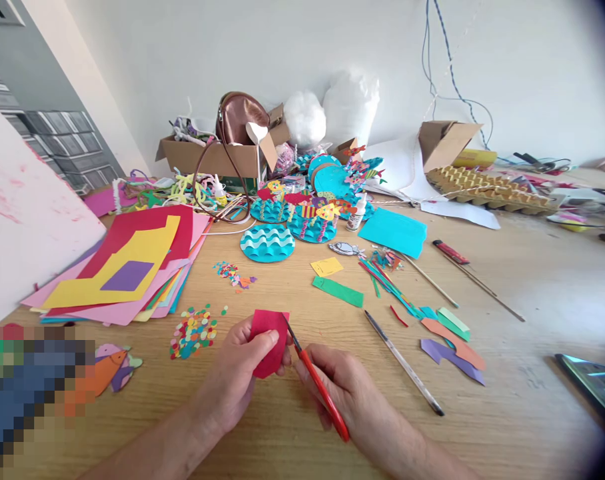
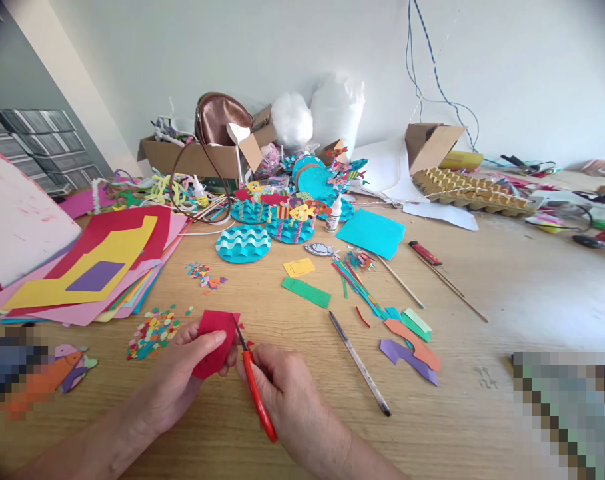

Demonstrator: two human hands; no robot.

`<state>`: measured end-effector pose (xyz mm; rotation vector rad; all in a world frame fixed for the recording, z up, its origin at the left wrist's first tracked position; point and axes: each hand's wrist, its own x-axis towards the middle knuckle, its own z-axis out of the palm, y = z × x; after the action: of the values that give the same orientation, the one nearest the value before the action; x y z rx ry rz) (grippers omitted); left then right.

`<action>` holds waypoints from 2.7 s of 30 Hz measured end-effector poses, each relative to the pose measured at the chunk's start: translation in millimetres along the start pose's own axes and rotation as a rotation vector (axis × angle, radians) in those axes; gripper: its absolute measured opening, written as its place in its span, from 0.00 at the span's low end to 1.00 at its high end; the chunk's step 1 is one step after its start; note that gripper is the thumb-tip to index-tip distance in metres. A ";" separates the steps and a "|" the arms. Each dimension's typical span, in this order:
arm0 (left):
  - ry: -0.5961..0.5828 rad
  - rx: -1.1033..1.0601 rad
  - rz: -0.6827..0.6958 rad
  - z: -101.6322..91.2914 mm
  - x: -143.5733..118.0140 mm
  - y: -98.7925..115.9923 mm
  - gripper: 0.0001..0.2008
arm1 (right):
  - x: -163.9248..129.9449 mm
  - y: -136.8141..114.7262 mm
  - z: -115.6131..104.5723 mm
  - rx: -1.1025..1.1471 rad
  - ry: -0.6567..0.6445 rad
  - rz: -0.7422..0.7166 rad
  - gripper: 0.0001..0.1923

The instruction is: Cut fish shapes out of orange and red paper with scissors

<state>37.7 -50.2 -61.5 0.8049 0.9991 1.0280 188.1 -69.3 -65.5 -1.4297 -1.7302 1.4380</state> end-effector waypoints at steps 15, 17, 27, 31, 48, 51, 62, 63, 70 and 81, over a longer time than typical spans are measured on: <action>0.141 0.001 0.113 -6.2 6.5 4.4 0.07 | 0.2 -3.4 -4.8 0.389 -0.143 0.141 0.22; 0.095 0.031 0.063 -6.3 6.2 5.7 0.07 | 0.5 -3.3 -6.2 0.421 -0.097 0.097 0.22; -0.133 0.406 -0.125 -0.4 3.5 -2.4 0.12 | 7.3 -5.6 -14.2 0.468 0.187 -0.085 0.16; -0.150 0.497 -0.123 0.3 5.2 -2.9 0.11 | 10.7 0.2 -11.5 0.430 0.186 -0.091 0.12; -0.026 0.324 0.078 1.6 -1.6 -19.5 0.10 | 5.7 -5.0 2.6 0.826 0.165 -0.055 0.16; 0.065 0.269 0.105 -2.5 0.5 -22.2 0.09 | 4.0 -8.3 1.2 0.667 0.131 -0.021 0.15; 0.215 -0.006 0.085 3.4 0.9 4.1 0.06 | -1.0 -7.4 -1.3 0.036 0.033 -0.019 0.15; 0.196 0.001 0.083 3.8 0.7 4.9 0.06 | -0.6 -6.0 -1.1 0.023 0.032 -0.022 0.15; 0.128 0.004 0.084 -0.7 1.6 0.9 0.06 | 0.7 -5.6 -3.0 -0.005 0.031 -0.019 0.16; 0.073 -0.021 0.036 0.5 -0.2 1.5 0.06 | -0.3 -5.3 -2.1 -0.027 0.029 -0.025 0.15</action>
<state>37.7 -50.0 -59.9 0.7754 1.0374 1.1036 187.8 -68.2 -59.9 -1.4301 -1.7501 1.3796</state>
